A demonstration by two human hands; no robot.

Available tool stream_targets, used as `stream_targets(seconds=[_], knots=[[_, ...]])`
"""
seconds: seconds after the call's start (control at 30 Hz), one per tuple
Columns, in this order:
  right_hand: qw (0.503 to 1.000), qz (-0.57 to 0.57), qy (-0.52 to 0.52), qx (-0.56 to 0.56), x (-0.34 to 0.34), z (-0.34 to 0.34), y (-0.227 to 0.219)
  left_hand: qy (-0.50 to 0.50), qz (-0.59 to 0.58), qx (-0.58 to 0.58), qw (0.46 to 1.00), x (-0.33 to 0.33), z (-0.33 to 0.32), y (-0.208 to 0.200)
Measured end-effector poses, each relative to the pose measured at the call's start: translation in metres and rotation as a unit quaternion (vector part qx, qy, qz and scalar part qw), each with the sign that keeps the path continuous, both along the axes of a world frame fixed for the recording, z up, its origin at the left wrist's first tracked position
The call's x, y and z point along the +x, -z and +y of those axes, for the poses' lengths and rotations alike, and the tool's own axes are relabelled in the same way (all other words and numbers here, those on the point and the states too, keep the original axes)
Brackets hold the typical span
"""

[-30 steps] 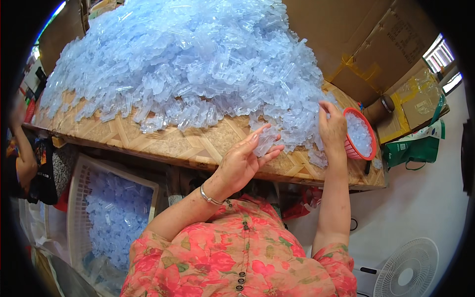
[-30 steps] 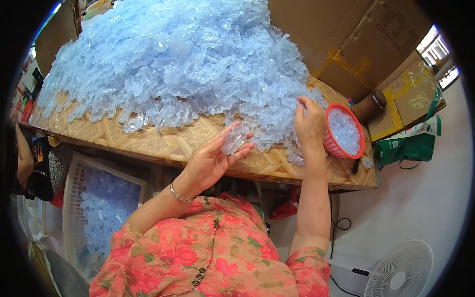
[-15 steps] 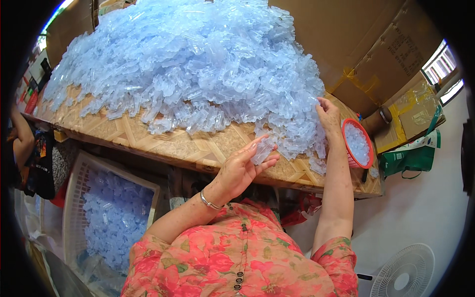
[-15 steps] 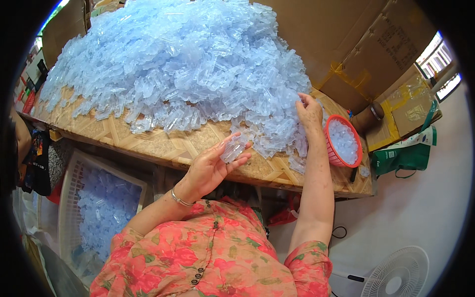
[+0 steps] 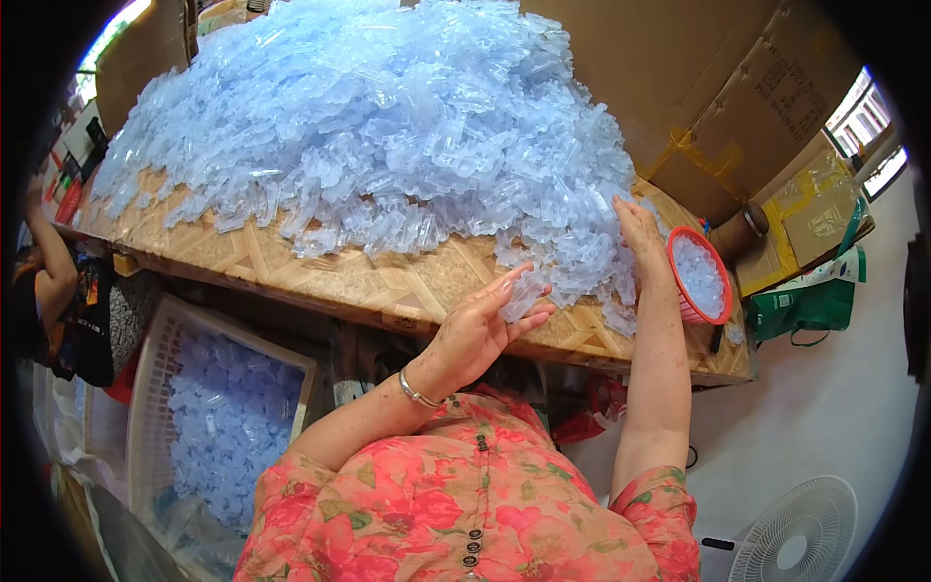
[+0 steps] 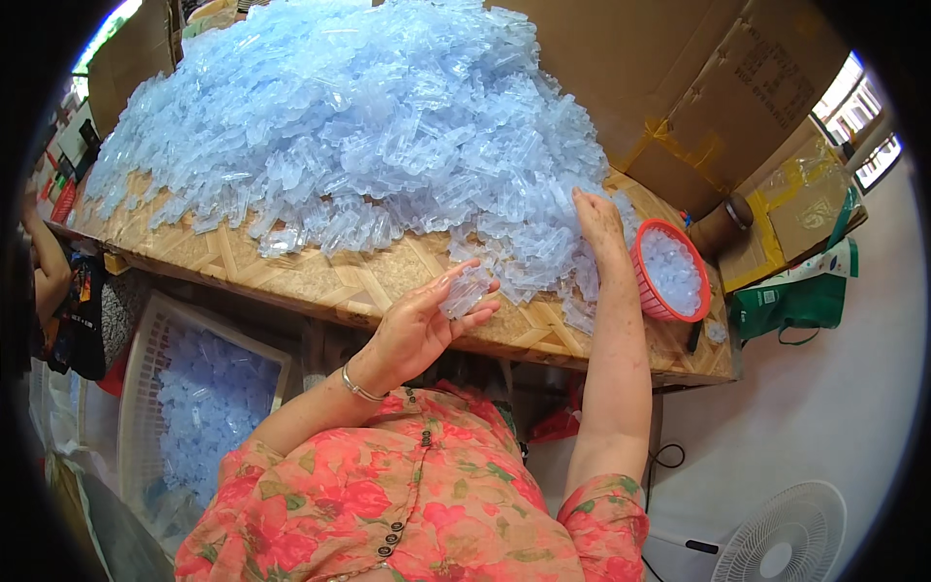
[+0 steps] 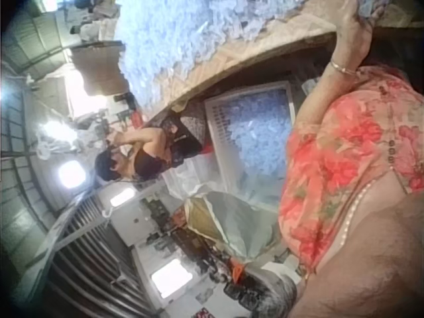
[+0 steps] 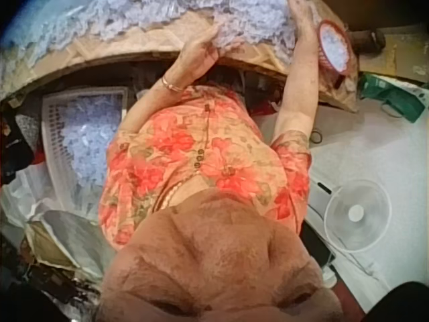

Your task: The person sits at a table and repeatedly picks up small, clear plastic components from a large pile. They manipulate the parts with their hands, appearing to snap or fit them together, and then place the assembled units into a red basket. The process is repetitive and continuous throughout the clip.

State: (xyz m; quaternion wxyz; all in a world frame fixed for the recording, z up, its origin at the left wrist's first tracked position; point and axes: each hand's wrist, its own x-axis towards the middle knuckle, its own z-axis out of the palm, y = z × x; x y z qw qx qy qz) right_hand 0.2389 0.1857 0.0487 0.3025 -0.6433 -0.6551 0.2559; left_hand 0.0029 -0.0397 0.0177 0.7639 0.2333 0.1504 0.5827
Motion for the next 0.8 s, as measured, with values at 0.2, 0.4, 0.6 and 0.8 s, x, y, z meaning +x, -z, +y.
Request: stream_targets(seconds=[0.2,0.4,0.6,0.8], knots=[[0.986,-0.013,0.035,0.164,0.007,0.023,0.017,0.002,-0.005,-0.001,1.000,0.000,0.000,0.002],[0.949,0.201,0.069,0.231,-0.024,-0.045,0.000,-0.035,-0.046,0.006,0.998,-0.007,0.000,0.006],[0.880,0.460,-0.014,0.115,-0.062,-0.144,0.011,-0.044,-0.067,0.032,0.996,-0.002,-0.004,-0.001],[0.909,0.389,-0.005,0.146,-0.074,-0.170,0.009,-0.043,-0.064,0.038,0.996,-0.002,-0.006,0.001]])
